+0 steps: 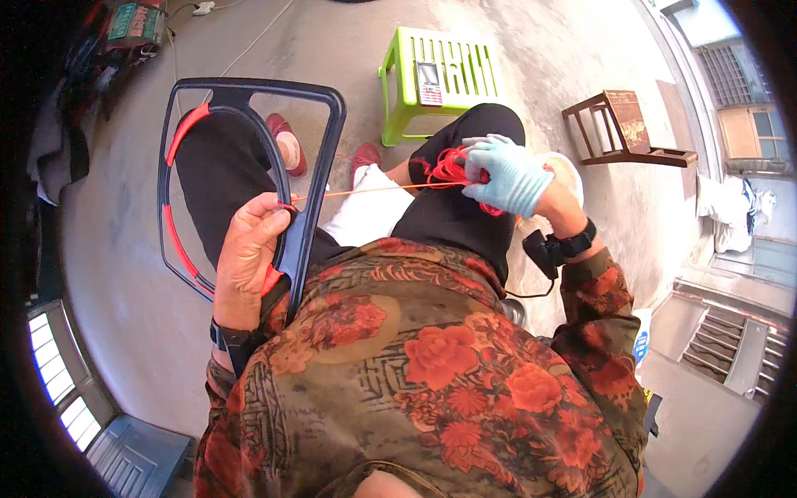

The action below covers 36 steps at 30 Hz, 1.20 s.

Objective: The recorder is wrapping red plastic binding strips around a black circular furniture frame part.

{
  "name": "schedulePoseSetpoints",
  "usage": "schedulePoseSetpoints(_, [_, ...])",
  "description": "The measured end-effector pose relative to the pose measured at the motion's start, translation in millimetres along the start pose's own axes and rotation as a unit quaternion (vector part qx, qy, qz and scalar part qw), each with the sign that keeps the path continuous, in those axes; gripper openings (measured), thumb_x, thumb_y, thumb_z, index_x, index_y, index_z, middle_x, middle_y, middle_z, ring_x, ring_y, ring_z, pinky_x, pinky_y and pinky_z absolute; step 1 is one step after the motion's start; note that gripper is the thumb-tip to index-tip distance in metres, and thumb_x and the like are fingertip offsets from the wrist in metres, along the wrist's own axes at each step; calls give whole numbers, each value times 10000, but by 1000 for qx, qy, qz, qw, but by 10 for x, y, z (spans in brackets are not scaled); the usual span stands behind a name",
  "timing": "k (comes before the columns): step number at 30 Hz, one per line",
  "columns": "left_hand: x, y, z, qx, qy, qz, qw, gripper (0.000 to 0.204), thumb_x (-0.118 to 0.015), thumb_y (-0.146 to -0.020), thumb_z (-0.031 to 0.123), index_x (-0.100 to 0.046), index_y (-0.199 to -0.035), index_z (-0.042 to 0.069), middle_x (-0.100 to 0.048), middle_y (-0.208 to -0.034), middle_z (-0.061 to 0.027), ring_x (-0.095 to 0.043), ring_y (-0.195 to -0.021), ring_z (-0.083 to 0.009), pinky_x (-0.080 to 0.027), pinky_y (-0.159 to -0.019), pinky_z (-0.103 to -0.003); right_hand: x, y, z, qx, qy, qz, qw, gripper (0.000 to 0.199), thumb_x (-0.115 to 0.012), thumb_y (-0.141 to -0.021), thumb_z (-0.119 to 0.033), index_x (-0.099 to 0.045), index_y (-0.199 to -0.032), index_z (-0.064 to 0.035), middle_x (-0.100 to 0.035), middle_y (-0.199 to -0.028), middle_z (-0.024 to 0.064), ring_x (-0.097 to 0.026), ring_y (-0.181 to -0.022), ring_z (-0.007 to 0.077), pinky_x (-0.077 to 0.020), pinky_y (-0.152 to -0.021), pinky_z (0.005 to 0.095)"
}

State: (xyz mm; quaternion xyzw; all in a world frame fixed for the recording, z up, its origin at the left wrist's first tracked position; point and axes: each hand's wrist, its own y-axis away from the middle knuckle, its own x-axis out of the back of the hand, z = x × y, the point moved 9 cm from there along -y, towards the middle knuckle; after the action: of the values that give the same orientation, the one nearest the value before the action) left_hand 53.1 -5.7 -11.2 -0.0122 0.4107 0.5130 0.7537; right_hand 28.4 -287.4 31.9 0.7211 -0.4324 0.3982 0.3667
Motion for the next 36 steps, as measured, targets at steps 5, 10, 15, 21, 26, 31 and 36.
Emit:
schedulePoseSetpoints(5, [36,-23,-109,35,39,24,998,117,-610,-790,-18,-599,-902,13,-647,-837,-102,-642,-733,-162,-546,-659,-273,281,274,102,-67,-498,-3,865,120,-584,-664,-45,-464,-673,-41,-573,-1076,187,-469,-1123,255,-356,-941,332])
schedulePoseSetpoints(10, [-78,-3,-60,26,62,-10,998,103,-604,-797,-20,-587,-894,10,-645,-833,-102,-640,-721,-161,-543,-642,-271,161,382,-72,-73,-755,49,650,133,-549,-753,-154,-463,-741,-53,-523,-619,73,-528,-518,187,-452,-527,305])
schedulePoseSetpoints(15, [-159,-9,-48,29,47,-42,998,74,-591,-816,-5,-579,-887,14,-645,-838,-99,-638,-727,-152,-534,-650,-261,-290,490,254,-191,-830,193,487,415,-478,-886,-392,-546,-977,7,-581,-693,131,-576,-600,238,-492,-534,344])
schedulePoseSetpoints(21, [-267,-24,-39,5,-24,-73,997,58,-582,-828,8,-588,-885,11,-642,-830,-67,-614,-719,-98,-498,-670,-211,-641,79,6,-253,-817,148,497,343,-553,-866,-271,-524,-1072,2,-596,-995,143,-580,-883,267,-468,-826,395])
schedulePoseSetpoints(26, [-271,-6,-40,-10,-74,-68,995,34,-576,-840,34,-598,-846,9,-635,-796,-33,-594,-704,-62,-478,-652,-191,-711,-259,-634,-145,-673,-43,724,351,-603,-817,-139,-521,-1141,-30,-594,-1041,68,-537,-979,146,-423,-865,294])
schedulePoseSetpoints(31, [-280,-8,-41,1,-94,-70,993,58,-572,-850,57,-600,-820,15,-622,-758,-5,-570,-672,-37,-447,-612,-169,-470,-521,-750,-43,-446,-38,893,450,-679,-746,-60,-520,-1163,-5,-626,-925,33,-551,-825,97,-467,-762,257])
schedulePoseSetpoints(36, [-296,-27,-39,-15,-104,-70,992,85,-581,-845,80,-598,-794,14,-615,-746,5,-550,-647,-25,-418,-592,-155,-244,-945,-876,122,-495,22,860,619,-689,-750,-71,-387,-1287,-9,-550,-1172,68,-523,-1034,128,-433,-893,280])
